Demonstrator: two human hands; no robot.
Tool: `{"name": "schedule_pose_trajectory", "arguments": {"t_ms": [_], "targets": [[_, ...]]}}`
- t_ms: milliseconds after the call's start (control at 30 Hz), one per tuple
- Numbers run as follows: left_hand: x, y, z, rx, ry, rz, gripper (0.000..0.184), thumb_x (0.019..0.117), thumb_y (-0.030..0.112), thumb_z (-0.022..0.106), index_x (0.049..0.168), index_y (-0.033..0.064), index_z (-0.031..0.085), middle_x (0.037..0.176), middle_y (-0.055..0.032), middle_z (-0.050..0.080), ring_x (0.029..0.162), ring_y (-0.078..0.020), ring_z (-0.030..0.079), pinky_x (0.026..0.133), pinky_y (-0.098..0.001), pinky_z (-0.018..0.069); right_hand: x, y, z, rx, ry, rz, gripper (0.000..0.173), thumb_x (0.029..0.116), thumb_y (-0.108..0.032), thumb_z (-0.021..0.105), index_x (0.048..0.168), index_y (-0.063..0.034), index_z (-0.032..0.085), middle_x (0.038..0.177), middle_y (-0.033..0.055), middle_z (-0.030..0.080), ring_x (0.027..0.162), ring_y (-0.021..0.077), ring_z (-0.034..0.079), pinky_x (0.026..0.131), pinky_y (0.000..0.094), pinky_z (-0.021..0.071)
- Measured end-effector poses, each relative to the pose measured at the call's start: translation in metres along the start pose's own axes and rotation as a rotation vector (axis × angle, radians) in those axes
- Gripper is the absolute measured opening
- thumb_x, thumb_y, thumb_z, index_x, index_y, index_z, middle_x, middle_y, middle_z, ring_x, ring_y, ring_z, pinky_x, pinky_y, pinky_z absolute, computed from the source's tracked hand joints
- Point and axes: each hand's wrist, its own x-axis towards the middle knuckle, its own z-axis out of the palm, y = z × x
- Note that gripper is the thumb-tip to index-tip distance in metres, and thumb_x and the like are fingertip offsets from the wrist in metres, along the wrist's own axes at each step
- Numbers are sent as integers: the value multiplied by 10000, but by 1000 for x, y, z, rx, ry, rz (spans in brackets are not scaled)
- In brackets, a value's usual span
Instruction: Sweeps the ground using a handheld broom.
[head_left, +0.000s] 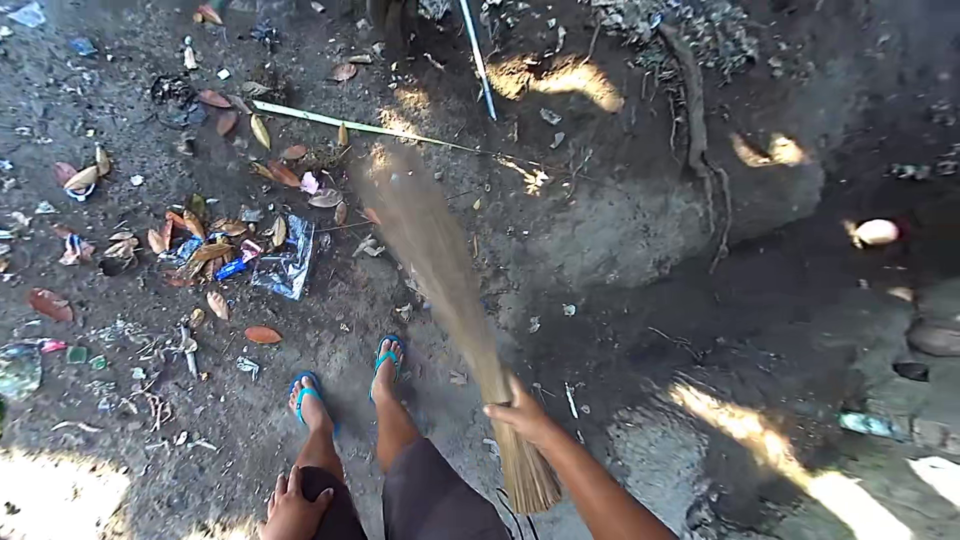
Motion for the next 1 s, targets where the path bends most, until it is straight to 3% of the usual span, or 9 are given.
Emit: {"name": "schedule_pose_trajectory", "arguments": {"t_ms": [133, 233, 333, 433, 567, 733, 800, 867, 1000], "targets": [[-3, 19, -1, -96, 49, 16, 880, 921, 443, 743, 1611, 83, 333, 1657, -244, 290, 1513, -435, 323, 1175, -672, 294, 41, 46, -101, 320, 421, 233, 725, 945, -168, 709, 1557, -76, 331, 1369, 255, 563, 1181, 364, 608, 967, 559, 519], [-4, 30, -10, -219, 136, 53, 813, 948, 370, 728, 1587, 27, 359, 1635, -287, 306, 1503, -451, 338, 1201, -613, 316, 91, 19, -103, 469, 470, 361, 534, 1003, -380, 601, 1394, -25, 526, 1257, 213, 622, 1098, 301, 622, 908, 522, 519], [-16, 50, -31, -294, 234, 78, 760, 962, 325, 719, 1566, 5, 387, 1631, -306, 295, 1502, -457, 336, 1207, -596, 319, 123, -1, -15, 145, 58, 348, 533, 964, -298, 656, 1389, 3, 543, 1291, 239, 625, 1172, 346, 618, 979, 554, 507], [-23, 85, -47, -369, 273, 148, 724, 978, 288, 695, 1559, -13, 386, 1633, -316, 280, 1509, -453, 324, 1220, -582, 299, 139, -23, 78, -271, -459, 105, 830, 840, -209, 818, 1520, -22, 381, 1385, 255, 571, 1277, 367, 576, 1087, 560, 460], [-34, 127, -51, -316, 210, 234, 778, 959, 276, 717, 1577, -16, 345, 1646, -318, 246, 1511, -461, 317, 1221, -577, 306, 121, -74, 65, -316, -625, -116, 1073, 831, -188, 830, 1647, -147, 135, 1480, 238, 509, 1329, 349, 551, 1107, 555, 450], [-35, 153, -37, -9, -82, 224, 978, 886, 486, 758, 1639, 103, 265, 1694, -275, 134, 1508, -509, 278, 1135, -707, 345, 57, -48, -57, 23, -206, -66, 1195, 741, -71, 824, 1650, -172, 55, 1488, 239, 486, 1265, 312, 600, 1043, 500, 526], [-27, 165, -37, 163, -152, 208, 1020, 864, 557, 753, 1657, 182, 233, 1724, -192, 97, 1549, -440, 229, 1137, -718, 316, 49, -34, -94, 197, 72, 43, 1095, 810, 20, 751, 1642, -162, 62, 1407, 261, 526, 1073, 336, 676, 901, 508, 584], [-11, 170, -43, 271, -142, 190, 1059, 831, 628, 742, 1658, 204, 234, 1729, -172, 100, 1560, -418, 216, 1139, -716, 307, 74, -25, -119, 355, 302, 160, 845, 925, -38, 686, 1601, -139, 189, 1232, 242, 597, 895, 328, 688, 766, 500, 597], [13, 168, -76, 261, -92, 136, 1076, 807, 705, 717, 1650, 212, 267, 1728, -138, 154, 1555, -392, 249, 1156, -706, 294, 155, -83, -95, 408, 392, 341, 480, 1008, -326, 596, 1370, -16, 540, 1214, 209, 636, 1054, 289, 632, 886, 499, 523]]}}
